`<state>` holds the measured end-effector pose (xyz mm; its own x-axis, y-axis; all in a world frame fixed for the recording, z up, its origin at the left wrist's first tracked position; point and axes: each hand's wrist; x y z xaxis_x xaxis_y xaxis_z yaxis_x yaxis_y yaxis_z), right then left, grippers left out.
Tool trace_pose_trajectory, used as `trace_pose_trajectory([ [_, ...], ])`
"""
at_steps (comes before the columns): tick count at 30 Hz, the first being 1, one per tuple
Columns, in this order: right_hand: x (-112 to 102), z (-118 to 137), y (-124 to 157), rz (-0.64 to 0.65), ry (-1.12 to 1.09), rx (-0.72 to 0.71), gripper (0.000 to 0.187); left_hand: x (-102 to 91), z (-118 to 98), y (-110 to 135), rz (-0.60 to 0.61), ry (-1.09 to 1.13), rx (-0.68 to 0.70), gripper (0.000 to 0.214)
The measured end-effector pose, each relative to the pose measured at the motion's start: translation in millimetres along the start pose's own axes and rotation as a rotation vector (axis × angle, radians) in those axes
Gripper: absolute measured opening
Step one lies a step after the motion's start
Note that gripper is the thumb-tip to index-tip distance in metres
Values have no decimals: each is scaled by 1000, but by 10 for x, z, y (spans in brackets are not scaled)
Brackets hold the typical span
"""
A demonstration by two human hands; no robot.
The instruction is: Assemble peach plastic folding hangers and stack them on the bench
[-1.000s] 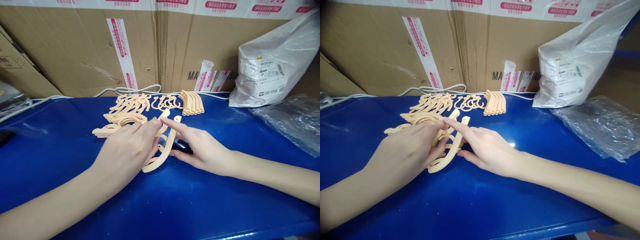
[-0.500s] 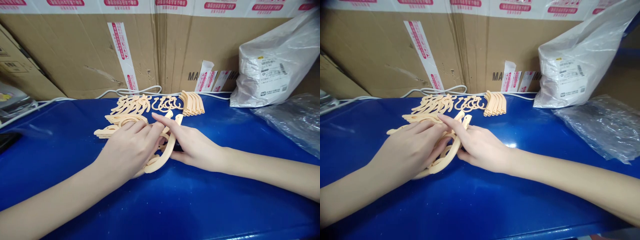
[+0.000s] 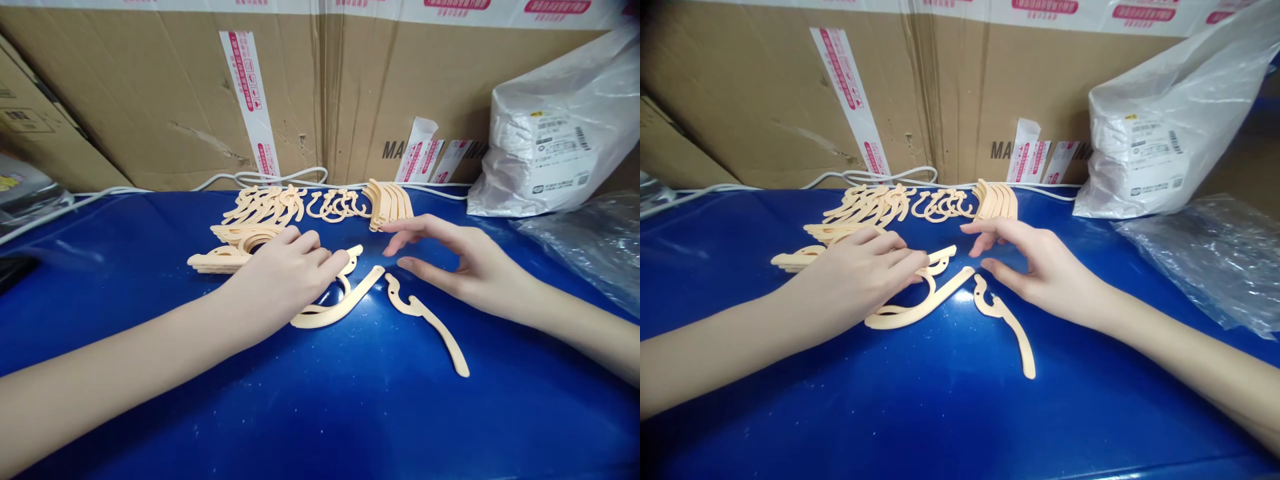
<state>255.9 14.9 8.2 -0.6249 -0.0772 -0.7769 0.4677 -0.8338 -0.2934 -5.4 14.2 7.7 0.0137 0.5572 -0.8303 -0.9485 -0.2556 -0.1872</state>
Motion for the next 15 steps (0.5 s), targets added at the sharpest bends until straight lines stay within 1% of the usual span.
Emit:
trace_pose_trajectory([
  [2, -6, 56, 20, -13, 145, -72, 30, 11, 33, -24, 21, 38, 4, 15],
  [4, 12, 105, 48, 27, 290, -138, 25, 9, 58, -42, 23, 76, -7, 10],
  [6, 46, 129, 76, 69, 367, -166, 24, 0, 74, -54, 26, 96, -22, 6],
  [8, 77, 128, 97, 100, 361, -175, 23, -10, 80, -57, 37, 82, -30, 9],
  [10, 87, 110, 105, 133, 304, -184, 21, -16, 81, -54, 44, 45, -34, 10],
  [15, 19, 74, 99, 230, 162, -198, 11, -27, 61, -47, 70, -26, -28, 14],
])
Point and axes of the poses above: each hand's wrist, its own y-axis away from the middle knuckle, its own x-axis out of the palm, z = x × y, and after that the axes turned 11 degrees about x, right-handed
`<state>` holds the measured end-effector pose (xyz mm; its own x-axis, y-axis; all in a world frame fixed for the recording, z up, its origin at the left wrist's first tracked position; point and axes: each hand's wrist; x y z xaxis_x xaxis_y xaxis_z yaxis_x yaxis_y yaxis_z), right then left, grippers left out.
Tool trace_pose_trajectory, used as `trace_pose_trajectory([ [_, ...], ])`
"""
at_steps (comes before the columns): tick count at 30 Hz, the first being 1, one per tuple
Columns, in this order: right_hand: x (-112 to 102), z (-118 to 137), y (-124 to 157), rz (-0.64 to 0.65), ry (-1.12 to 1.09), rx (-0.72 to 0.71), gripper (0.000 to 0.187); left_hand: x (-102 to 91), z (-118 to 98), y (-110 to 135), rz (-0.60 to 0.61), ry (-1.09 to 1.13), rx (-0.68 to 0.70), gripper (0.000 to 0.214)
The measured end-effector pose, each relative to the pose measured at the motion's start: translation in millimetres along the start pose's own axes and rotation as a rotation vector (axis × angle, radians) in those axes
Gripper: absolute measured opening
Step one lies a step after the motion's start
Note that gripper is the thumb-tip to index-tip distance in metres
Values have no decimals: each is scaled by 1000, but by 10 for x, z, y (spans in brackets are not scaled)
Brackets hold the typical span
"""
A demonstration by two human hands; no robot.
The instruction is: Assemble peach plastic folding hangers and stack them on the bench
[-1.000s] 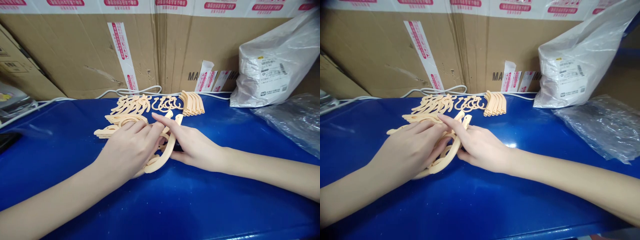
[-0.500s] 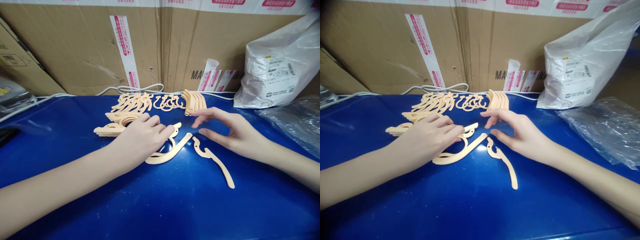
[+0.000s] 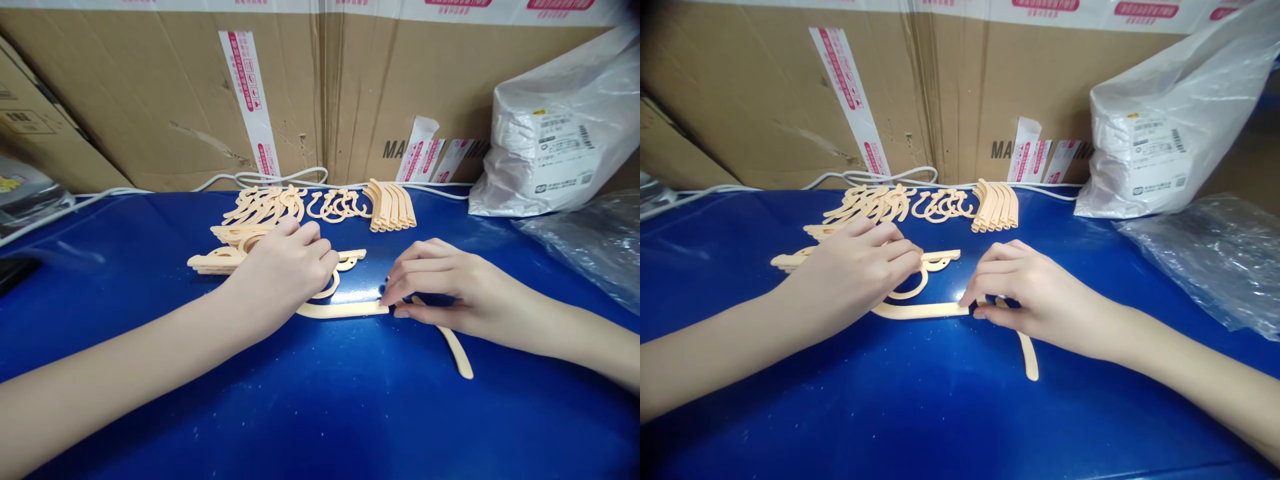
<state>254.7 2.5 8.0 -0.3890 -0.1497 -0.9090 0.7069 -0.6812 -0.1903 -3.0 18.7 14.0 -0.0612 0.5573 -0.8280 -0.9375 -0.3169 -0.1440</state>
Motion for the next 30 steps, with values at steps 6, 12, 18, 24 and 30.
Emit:
trace_pose_trajectory([
  [6, -72, 3, 50, -93, 137, 153, 22, -92, -140, -35, -58, 101, -107, 19],
  [12, 16, 6, 46, -121, 335, 216, 29, -122, -240, -24, -87, 542, -49, 32],
  [18, 49, -65, 45, -76, 126, 295, 7, 85, -254, -6, -59, 744, -86, 24],
  [24, 100, -140, 35, -127, 0, 279, 15, 64, -275, -29, -15, 849, -153, 22],
  [30, 134, -109, -8, -174, -33, 233, 10, 56, -279, -48, -27, 884, -235, 22],
])
Point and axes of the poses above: each hand's wrist, its own y-axis away from the middle knuckle, its own x-axis out of the palm, z = x × y, and after that the axes turned 11 degrees about x, right-handed
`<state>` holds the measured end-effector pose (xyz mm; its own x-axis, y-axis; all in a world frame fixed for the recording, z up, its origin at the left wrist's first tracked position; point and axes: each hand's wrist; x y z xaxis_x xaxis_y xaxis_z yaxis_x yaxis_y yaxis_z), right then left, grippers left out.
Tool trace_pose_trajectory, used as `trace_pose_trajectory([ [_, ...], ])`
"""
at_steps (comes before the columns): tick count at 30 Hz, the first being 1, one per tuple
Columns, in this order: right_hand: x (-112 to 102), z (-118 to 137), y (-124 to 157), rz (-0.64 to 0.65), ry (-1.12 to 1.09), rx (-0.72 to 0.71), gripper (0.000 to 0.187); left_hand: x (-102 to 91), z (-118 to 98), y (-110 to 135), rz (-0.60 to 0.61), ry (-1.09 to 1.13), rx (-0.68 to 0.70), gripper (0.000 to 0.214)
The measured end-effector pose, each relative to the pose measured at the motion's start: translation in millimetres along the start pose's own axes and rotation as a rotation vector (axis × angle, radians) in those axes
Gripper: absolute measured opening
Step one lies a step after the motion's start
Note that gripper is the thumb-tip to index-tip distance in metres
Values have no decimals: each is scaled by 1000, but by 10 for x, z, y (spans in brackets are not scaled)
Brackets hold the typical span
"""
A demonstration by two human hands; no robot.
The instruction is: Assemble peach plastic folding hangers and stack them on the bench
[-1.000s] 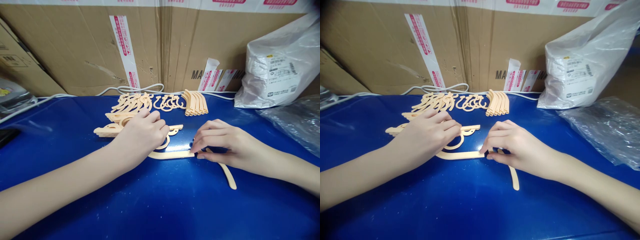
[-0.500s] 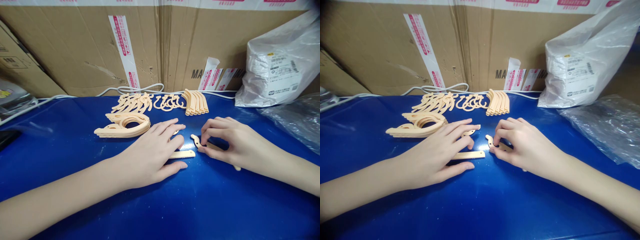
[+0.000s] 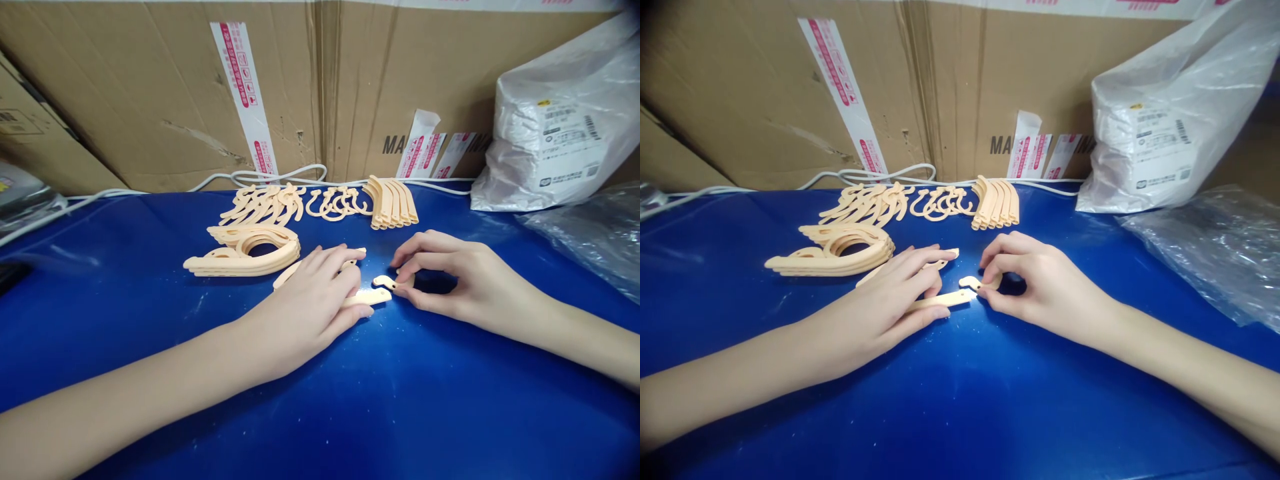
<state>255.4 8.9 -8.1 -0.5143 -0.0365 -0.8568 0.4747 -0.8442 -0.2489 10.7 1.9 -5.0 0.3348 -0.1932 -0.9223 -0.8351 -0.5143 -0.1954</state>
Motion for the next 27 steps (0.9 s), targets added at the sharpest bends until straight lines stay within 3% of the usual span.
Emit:
trace_pose_trajectory([
  [11, 8, -31, -28, 11, 41, -70, 14, 47, 59, 2, -46, 28, -7, 26],
  [16, 31, 30, -30, -60, 94, -88, 6, 28, 62, -7, -60, 123, -36, 26],
  [21, -9, -25, -34, -12, 90, -95, 8, 13, 68, -26, -53, 175, -50, 23],
  [27, -51, 7, -3, -32, 15, 66, 14, 32, 73, -17, -104, 176, -59, 19],
])
Point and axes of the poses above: each hand's wrist, its own y-axis away from the middle knuckle, its own x-axis out of the palm, z = x × y, and after that the axes turned 11 degrees about x, right-handed
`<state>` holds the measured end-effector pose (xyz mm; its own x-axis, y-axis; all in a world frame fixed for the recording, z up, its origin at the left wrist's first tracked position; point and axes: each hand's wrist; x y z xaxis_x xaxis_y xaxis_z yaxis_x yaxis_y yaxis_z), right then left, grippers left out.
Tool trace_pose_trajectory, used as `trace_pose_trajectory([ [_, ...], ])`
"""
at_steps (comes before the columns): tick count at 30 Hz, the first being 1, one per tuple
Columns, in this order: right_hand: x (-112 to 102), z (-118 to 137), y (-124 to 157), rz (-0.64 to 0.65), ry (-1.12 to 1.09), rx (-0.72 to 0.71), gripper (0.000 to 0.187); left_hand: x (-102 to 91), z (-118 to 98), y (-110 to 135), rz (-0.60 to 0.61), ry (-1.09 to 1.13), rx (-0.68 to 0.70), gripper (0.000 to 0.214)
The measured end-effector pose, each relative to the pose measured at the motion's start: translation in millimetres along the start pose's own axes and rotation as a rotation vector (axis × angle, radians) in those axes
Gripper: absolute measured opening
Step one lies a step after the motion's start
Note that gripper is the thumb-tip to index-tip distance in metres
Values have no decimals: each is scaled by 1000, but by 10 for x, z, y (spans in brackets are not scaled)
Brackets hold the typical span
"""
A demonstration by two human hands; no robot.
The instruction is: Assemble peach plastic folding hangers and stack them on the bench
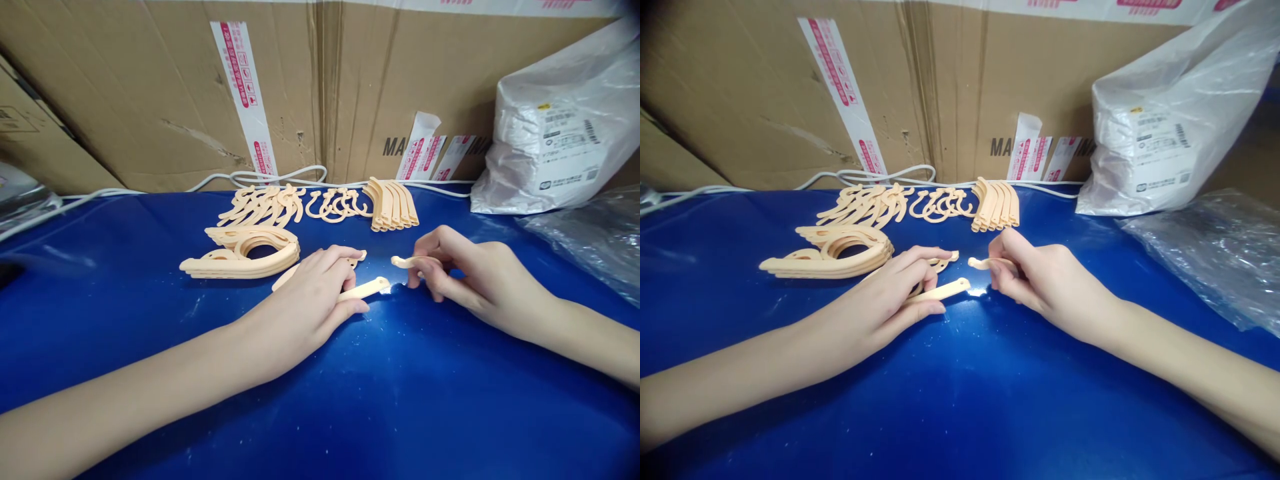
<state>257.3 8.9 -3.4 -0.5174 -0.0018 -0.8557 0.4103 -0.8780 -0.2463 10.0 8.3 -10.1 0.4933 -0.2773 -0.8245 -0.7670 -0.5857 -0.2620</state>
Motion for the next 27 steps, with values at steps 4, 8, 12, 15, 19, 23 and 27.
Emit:
trace_pose_trajectory([
  [4, 27, 45, 3, 54, 45, 6, 12, 13, -13, 19, -13, 12, 67, 18],
  [8, 41, 88, -10, 135, 88, 40, 28, 10, -23, 32, -27, 29, 89, 18],
  [12, 28, 122, -3, 185, 83, 35, 34, -20, -47, 32, -49, 34, 67, 18],
  [15, 9, 128, 18, 197, 90, -23, 31, -28, -75, 31, -54, 20, 81, 18],
  [19, -15, 110, 49, 181, 116, -108, 26, -2, -98, 32, -70, -25, 114, 14],
  [23, -28, 112, 73, 155, 118, -83, 28, 18, -100, 36, -43, -120, 144, 18],
  [27, -30, 134, 84, 160, 107, -22, 32, 29, -110, 35, -24, -195, 167, 23],
])
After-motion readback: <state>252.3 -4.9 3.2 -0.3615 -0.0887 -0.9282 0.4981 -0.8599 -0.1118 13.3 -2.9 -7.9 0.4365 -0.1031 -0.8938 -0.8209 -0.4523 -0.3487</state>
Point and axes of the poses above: each hand's wrist, its own y-axis away from the middle knuckle, its own x-axis out of the palm, z = x × y, and after that the axes turned 11 degrees about x, right-handed
